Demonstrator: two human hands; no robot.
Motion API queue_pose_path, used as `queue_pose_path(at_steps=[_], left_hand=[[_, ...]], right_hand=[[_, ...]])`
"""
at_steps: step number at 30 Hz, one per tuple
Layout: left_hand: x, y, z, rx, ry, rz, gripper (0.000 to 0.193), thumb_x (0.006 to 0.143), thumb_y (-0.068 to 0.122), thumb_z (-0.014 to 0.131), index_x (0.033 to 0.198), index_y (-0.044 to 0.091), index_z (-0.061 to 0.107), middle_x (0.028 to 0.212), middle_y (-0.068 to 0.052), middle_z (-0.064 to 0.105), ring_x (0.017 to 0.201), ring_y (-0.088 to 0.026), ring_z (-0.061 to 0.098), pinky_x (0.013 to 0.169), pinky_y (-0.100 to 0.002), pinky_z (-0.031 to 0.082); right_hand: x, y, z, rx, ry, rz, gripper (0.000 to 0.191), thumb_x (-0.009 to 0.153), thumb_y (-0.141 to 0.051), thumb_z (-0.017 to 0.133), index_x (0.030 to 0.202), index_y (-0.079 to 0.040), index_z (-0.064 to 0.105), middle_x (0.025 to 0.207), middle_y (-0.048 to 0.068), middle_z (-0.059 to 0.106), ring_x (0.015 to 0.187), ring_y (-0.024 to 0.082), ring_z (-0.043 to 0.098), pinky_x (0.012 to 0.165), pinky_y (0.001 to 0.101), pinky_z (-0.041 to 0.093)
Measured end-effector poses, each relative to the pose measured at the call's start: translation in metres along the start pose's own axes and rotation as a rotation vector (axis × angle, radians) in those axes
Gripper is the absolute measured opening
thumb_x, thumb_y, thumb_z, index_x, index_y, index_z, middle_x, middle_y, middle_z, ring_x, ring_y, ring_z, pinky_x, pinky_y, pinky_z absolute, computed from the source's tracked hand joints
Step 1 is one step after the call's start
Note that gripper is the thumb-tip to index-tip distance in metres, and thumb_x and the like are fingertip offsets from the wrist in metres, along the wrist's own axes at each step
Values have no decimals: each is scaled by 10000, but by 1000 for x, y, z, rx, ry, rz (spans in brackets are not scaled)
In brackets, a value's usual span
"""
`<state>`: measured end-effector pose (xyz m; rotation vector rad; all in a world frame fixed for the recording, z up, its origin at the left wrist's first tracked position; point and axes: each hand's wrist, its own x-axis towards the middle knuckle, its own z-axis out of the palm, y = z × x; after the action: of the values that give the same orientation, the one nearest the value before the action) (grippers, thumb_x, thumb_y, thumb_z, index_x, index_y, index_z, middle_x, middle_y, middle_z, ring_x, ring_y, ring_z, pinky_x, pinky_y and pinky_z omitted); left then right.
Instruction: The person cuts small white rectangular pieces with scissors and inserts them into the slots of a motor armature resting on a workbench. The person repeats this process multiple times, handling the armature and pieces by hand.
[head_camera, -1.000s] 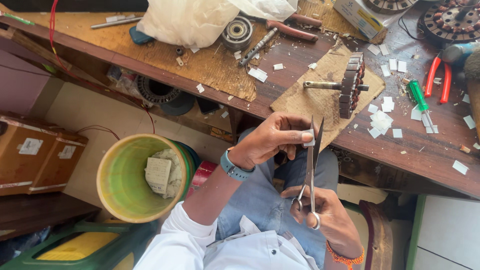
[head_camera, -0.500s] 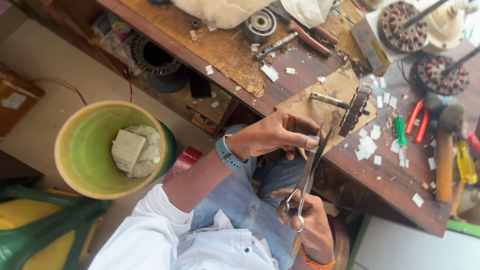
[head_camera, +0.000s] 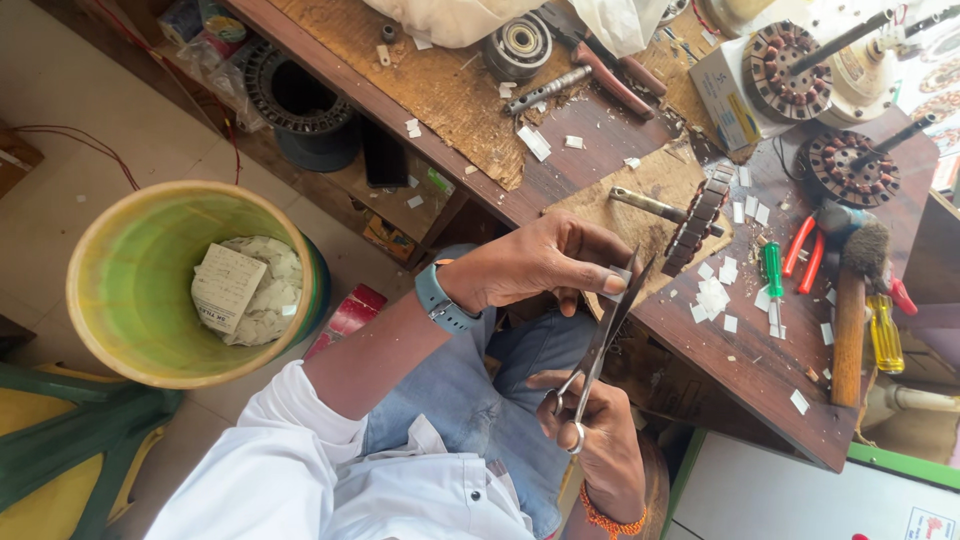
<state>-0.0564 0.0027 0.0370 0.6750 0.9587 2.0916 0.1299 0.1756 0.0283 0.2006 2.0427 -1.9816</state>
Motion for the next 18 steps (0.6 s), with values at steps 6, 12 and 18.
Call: queue_pose_path(at_steps=[6,12,18], left_hand=[[0,4,2,23,11,-12,474,881,211,797,1251,-59,678,1008,-89,768,818,-94,736,546,-204,571],[-1,3,2,33,0,5,469,890,212,805,1249,-66,689,1003,-100,768,829,-92,726,546,-207,568],[-2,4,-1,57,2,-5,453,889,206,800,1248,-47,691,1000,-81,765,839,-83,719,558,-204,574]], right_hand=[[2,0,3,-19,14,-17,987,526,-692,868,1088,109,734,629,22,584,582,120,580,500,255,395],[0,1,4,-24,32,-11,948,541,-664,876,1091,97,741,633,29,589,605,122,576,520,252,384],[3,10,-4,-22,28,2,862,542,-605,886,1008,106,744,608,39,611,538,111,551,468,257,377]])
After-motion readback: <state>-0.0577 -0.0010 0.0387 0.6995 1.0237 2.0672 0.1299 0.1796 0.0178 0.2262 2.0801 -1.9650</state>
